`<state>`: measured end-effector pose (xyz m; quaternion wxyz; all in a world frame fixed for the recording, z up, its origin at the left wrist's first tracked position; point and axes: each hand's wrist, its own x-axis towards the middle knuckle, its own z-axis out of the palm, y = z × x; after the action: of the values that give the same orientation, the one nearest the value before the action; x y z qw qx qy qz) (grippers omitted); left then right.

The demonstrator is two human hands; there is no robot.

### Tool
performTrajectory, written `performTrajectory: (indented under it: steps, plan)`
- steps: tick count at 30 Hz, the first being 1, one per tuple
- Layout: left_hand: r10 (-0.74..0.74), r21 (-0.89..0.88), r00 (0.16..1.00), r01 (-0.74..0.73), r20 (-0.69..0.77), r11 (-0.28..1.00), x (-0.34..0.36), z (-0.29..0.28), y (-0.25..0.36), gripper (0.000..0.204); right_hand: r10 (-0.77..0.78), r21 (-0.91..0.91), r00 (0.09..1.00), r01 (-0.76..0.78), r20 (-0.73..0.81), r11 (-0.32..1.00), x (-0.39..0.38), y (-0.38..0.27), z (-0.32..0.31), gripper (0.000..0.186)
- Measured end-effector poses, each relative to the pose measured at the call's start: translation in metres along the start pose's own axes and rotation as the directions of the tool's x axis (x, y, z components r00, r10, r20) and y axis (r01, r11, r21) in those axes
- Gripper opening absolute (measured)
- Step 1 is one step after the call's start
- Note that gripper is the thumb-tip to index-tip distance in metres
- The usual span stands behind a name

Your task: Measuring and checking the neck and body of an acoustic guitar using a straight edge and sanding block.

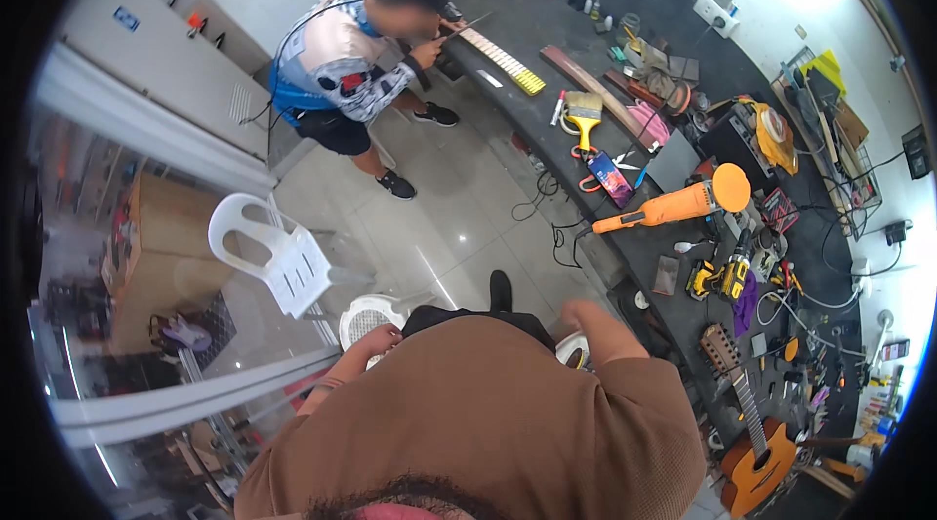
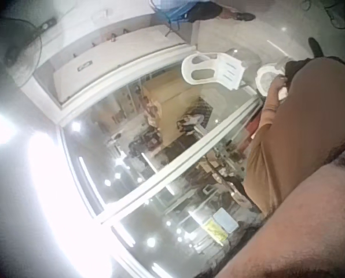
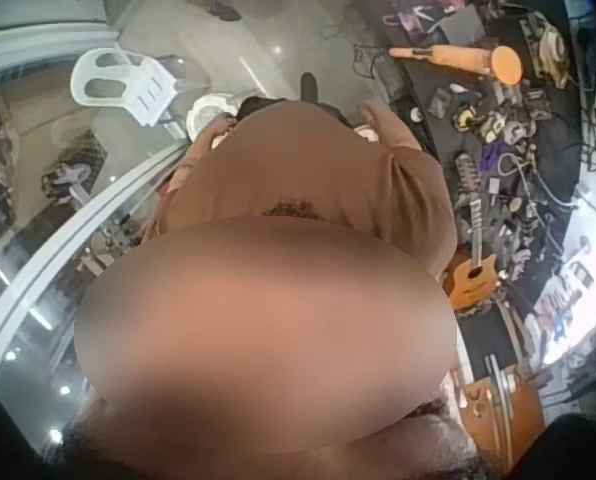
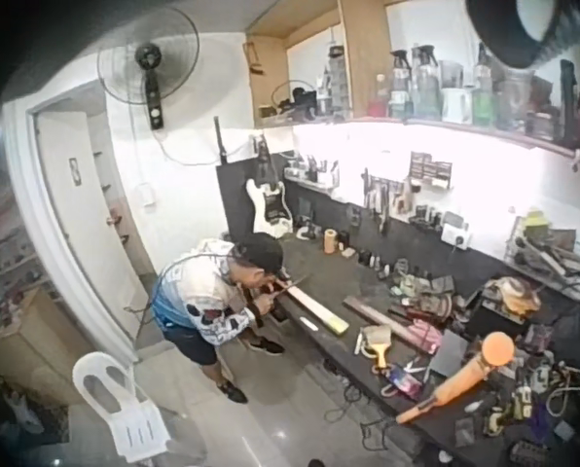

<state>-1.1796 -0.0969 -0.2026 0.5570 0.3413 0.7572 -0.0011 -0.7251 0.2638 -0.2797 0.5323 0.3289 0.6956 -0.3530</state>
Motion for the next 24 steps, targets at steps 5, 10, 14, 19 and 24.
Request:
performTrajectory:
  steps: [5,10,14,19,24]
  plan:
    - [-0.117,-0.443,0.984,0.045,-0.137,0.895,0.036,-0.051,-0.009,0.04,-0.135,-0.255,0.984,0.103,-0.113,0.962,0.067,-0.005,-0.116,0.033]
    - [0.074,0.215,0.989,-0.1,0.126,0.972,0.083,-0.099,0.019,0.04,-0.146,0.183,0.825,0.287,-0.546,0.94,0.044,-0.087,-0.177,0.037]
    - [0.188,0.179,0.98,-0.197,0.066,0.964,0.146,-0.145,0.054,0.04,-0.178,0.219,0.822,0.342,-0.542,0.914,0.045,-0.131,-0.187,0.036]
    - [0.296,-0.139,0.954,-0.299,-0.041,0.944,0.204,-0.212,0.094,0.039,-0.254,-0.135,0.954,0.234,-0.156,0.963,0.033,-0.175,-0.193,0.036]
    - [0.223,-0.109,0.973,-0.228,-0.06,0.967,0.235,-0.259,0.07,0.037,-0.109,0.193,0.893,0.211,-0.437,0.958,0.021,-0.185,-0.21,0.036]
